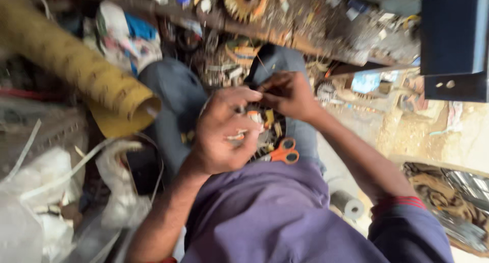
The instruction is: The person manipulates wires and components inside a motor stator by hand while holding it in their lap.
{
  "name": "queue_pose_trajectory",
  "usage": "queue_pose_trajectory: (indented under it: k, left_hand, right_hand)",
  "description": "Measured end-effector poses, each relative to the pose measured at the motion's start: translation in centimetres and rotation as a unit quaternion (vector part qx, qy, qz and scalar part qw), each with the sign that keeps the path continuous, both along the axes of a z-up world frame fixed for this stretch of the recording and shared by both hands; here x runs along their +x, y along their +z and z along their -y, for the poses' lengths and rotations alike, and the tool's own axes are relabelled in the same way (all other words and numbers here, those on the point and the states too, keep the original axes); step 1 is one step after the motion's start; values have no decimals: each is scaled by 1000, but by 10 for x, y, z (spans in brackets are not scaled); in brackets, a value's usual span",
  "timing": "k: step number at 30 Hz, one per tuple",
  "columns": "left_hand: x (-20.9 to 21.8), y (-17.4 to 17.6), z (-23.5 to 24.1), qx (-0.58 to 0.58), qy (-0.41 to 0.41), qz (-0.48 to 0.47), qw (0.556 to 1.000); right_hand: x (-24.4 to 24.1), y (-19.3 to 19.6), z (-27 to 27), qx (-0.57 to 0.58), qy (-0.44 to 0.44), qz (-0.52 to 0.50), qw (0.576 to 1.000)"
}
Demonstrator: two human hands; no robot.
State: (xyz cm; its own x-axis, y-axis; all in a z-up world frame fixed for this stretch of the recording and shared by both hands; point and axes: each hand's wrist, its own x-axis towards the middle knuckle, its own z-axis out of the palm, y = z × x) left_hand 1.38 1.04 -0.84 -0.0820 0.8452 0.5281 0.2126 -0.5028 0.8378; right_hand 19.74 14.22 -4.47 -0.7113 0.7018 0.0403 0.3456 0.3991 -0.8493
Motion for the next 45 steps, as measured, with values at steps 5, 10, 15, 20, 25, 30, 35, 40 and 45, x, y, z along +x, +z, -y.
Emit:
queue_pose_trajectory:
  k: [5,10,15,20,25,30,35,40,45]
  left_hand:
    - [-28,-34,-57,-132,-37,-194,971]
    - [-56,-32,-26,-226,-75,-25,971]
    - [-15,9,6,39,-5,-281,959]
    - [-7,3,-19,-31,40,15,999]
    - [-47,-34,-66,-165,-183,-208,947]
    - [-5,-24,9,-261,-45,102,959]
    - [-3,10,19,36,56,-334,940]
    - [-14,-1,6,-97,95,-34,990]
    - [-22,-42,-65,-341,3,-134,930]
  right_hand:
    - [-2,18,-3,304,-42,15,952]
    - [39,21,62,85,211,29,973]
    - [53,8,15,240,39,101,965]
    - [-13,-10,-13,104,-89,18,990]
    - [-1,30,44,292,66,74,951]
    - [48,78,66,168,261,23,950]
    - [46,76,33,241,34,76,967]
    - [19,32,-4,282,-62,56,956]
    - [-19,20,-31,331,-26,4,943]
